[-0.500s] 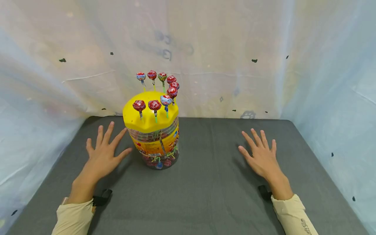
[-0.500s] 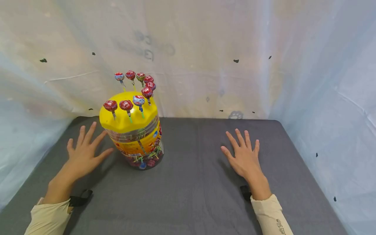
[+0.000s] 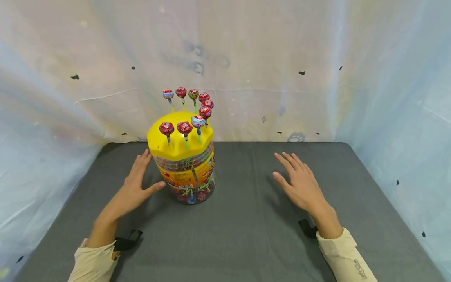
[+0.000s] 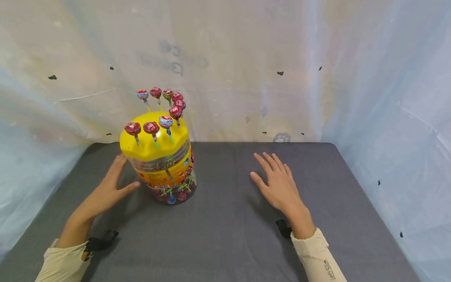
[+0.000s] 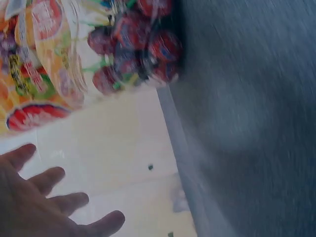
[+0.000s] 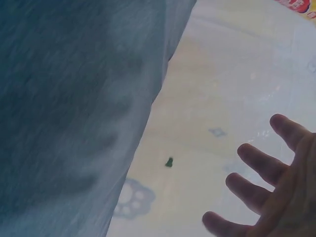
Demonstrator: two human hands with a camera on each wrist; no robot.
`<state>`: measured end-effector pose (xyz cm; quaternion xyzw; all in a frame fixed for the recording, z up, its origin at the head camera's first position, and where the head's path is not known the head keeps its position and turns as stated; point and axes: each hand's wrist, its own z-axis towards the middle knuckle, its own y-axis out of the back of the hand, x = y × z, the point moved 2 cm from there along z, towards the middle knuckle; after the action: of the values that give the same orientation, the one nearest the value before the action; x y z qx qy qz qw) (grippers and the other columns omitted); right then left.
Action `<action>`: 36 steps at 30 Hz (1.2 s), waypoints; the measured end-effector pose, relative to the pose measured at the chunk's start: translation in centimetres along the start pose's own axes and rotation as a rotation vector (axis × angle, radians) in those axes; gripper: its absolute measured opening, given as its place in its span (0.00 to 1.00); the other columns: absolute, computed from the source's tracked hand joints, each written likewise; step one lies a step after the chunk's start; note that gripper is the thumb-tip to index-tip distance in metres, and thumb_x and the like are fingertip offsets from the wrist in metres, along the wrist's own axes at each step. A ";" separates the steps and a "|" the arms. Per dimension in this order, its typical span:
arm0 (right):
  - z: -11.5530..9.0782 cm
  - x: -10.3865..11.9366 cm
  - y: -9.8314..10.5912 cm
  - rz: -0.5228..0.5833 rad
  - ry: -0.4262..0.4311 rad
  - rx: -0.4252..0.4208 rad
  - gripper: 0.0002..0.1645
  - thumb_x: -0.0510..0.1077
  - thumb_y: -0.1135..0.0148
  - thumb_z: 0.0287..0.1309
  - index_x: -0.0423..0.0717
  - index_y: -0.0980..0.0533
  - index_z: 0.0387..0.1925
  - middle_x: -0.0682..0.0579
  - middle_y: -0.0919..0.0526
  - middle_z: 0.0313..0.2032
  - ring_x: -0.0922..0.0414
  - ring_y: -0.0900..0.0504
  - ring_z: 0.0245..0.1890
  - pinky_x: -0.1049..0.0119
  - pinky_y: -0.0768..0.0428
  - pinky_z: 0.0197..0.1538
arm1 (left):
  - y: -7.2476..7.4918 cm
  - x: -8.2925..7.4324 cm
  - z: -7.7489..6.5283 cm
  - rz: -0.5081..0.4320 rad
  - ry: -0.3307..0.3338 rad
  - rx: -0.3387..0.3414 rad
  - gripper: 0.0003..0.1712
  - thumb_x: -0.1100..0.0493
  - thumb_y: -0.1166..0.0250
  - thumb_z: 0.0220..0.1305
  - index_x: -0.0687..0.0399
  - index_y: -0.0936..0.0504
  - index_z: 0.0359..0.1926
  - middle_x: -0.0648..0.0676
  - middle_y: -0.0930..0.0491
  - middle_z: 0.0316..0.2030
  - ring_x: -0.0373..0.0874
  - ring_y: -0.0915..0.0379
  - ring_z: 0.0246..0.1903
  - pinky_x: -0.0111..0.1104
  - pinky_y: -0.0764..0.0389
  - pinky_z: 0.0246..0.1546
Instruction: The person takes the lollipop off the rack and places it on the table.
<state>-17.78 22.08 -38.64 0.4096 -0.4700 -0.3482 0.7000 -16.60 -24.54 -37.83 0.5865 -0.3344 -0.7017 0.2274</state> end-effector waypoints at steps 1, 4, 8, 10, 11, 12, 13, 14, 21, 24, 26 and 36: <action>0.1 0.3 0.1 0.012 0.014 -0.011 0.37 0.62 0.51 0.73 0.65 0.48 0.78 0.47 0.44 0.77 0.41 0.51 0.78 0.32 0.50 0.72 | -0.2 -0.1 0.1 -0.029 -0.004 0.002 0.58 0.44 0.35 0.66 0.35 0.69 0.79 0.53 0.74 0.80 0.61 0.83 0.78 0.79 0.65 0.61; 0.6 1.5 0.5 0.070 0.060 -0.038 0.37 0.61 0.50 0.72 0.63 0.45 0.77 0.47 0.39 0.75 0.42 0.45 0.77 0.34 0.45 0.72 | -0.7 -0.7 0.3 -0.136 -0.030 0.014 0.60 0.47 0.33 0.66 0.31 0.72 0.78 0.54 0.74 0.80 0.63 0.79 0.78 0.75 0.60 0.64; 1.4 3.9 0.8 0.166 0.119 -0.062 0.36 0.60 0.49 0.72 0.65 0.44 0.76 0.51 0.36 0.74 0.45 0.37 0.74 0.38 0.38 0.70 | -1.4 -1.4 0.5 -0.306 -0.064 0.002 0.60 0.52 0.33 0.66 0.27 0.73 0.77 0.52 0.73 0.80 0.63 0.73 0.78 0.71 0.55 0.67; 1.7 5.1 0.8 0.210 0.137 -0.064 0.35 0.60 0.49 0.72 0.66 0.44 0.76 0.53 0.35 0.74 0.46 0.36 0.73 0.40 0.36 0.70 | -1.6 -1.8 0.7 -0.383 -0.088 -0.032 0.60 0.54 0.33 0.66 0.26 0.72 0.77 0.50 0.71 0.80 0.61 0.70 0.79 0.70 0.53 0.68; 1.8 5.6 0.8 0.228 0.143 -0.066 0.35 0.60 0.49 0.73 0.66 0.44 0.76 0.54 0.35 0.73 0.47 0.35 0.72 0.40 0.36 0.69 | -1.7 -2.0 0.8 -0.423 -0.098 -0.051 0.60 0.55 0.33 0.66 0.26 0.71 0.77 0.50 0.70 0.80 0.60 0.69 0.79 0.69 0.53 0.68; 1.8 6.1 0.8 0.243 0.148 -0.069 0.34 0.60 0.49 0.73 0.67 0.44 0.76 0.54 0.35 0.73 0.47 0.35 0.72 0.40 0.35 0.69 | -1.8 -2.2 0.9 -0.459 -0.111 -0.074 0.60 0.56 0.33 0.66 0.26 0.70 0.77 0.50 0.69 0.80 0.60 0.68 0.79 0.69 0.52 0.69; 1.9 6.5 0.9 0.257 0.154 -0.071 0.34 0.60 0.50 0.73 0.68 0.44 0.76 0.56 0.35 0.73 0.48 0.35 0.72 0.41 0.35 0.69 | -1.8 -2.5 1.1 -0.493 -0.129 -0.100 0.59 0.57 0.33 0.66 0.27 0.70 0.77 0.50 0.67 0.80 0.60 0.66 0.79 0.69 0.52 0.69; 2.0 7.0 0.9 0.265 0.164 -0.074 0.34 0.60 0.50 0.73 0.69 0.45 0.76 0.56 0.35 0.73 0.49 0.35 0.72 0.41 0.35 0.69 | -1.7 -2.8 1.2 -0.521 -0.144 -0.127 0.59 0.58 0.33 0.66 0.28 0.70 0.77 0.51 0.66 0.80 0.59 0.65 0.79 0.68 0.52 0.69; 2.4 9.0 1.1 0.286 0.223 -0.086 0.34 0.59 0.49 0.73 0.71 0.45 0.75 0.59 0.32 0.71 0.54 0.33 0.71 0.45 0.32 0.69 | -0.6 -4.8 1.7 -0.568 -0.214 -0.254 0.58 0.65 0.35 0.66 0.33 0.68 0.79 0.54 0.58 0.78 0.58 0.61 0.78 0.69 0.52 0.68; 2.3 9.6 1.2 0.309 0.238 -0.077 0.33 0.59 0.49 0.73 0.72 0.45 0.75 0.60 0.30 0.69 0.57 0.32 0.71 0.47 0.31 0.69 | -0.4 -5.1 2.0 -0.589 -0.208 -0.254 0.58 0.65 0.35 0.66 0.32 0.67 0.79 0.54 0.55 0.78 0.53 0.56 0.77 0.64 0.47 0.68; 2.3 10.0 1.3 0.329 0.253 -0.068 0.33 0.59 0.49 0.73 0.73 0.46 0.75 0.60 0.29 0.69 0.57 0.32 0.71 0.47 0.31 0.69 | -0.6 -5.1 2.1 -0.608 -0.199 -0.250 0.59 0.65 0.35 0.66 0.30 0.68 0.78 0.53 0.52 0.77 0.49 0.51 0.75 0.56 0.43 0.68; 3.0 14.0 2.6 0.459 0.356 -0.070 0.35 0.56 0.45 0.71 0.69 0.44 0.75 0.58 0.28 0.69 0.59 0.30 0.69 0.48 0.29 0.68 | -1.3 -4.9 2.7 -0.696 -0.297 -0.241 0.63 0.69 0.32 0.61 0.35 0.68 0.79 0.54 0.49 0.76 0.37 0.38 0.67 0.21 0.30 0.61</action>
<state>-15.92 10.24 -30.45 0.3228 -0.4079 -0.1193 0.8457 -18.09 -19.70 -35.25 0.5261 -0.0599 -0.8483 -0.0077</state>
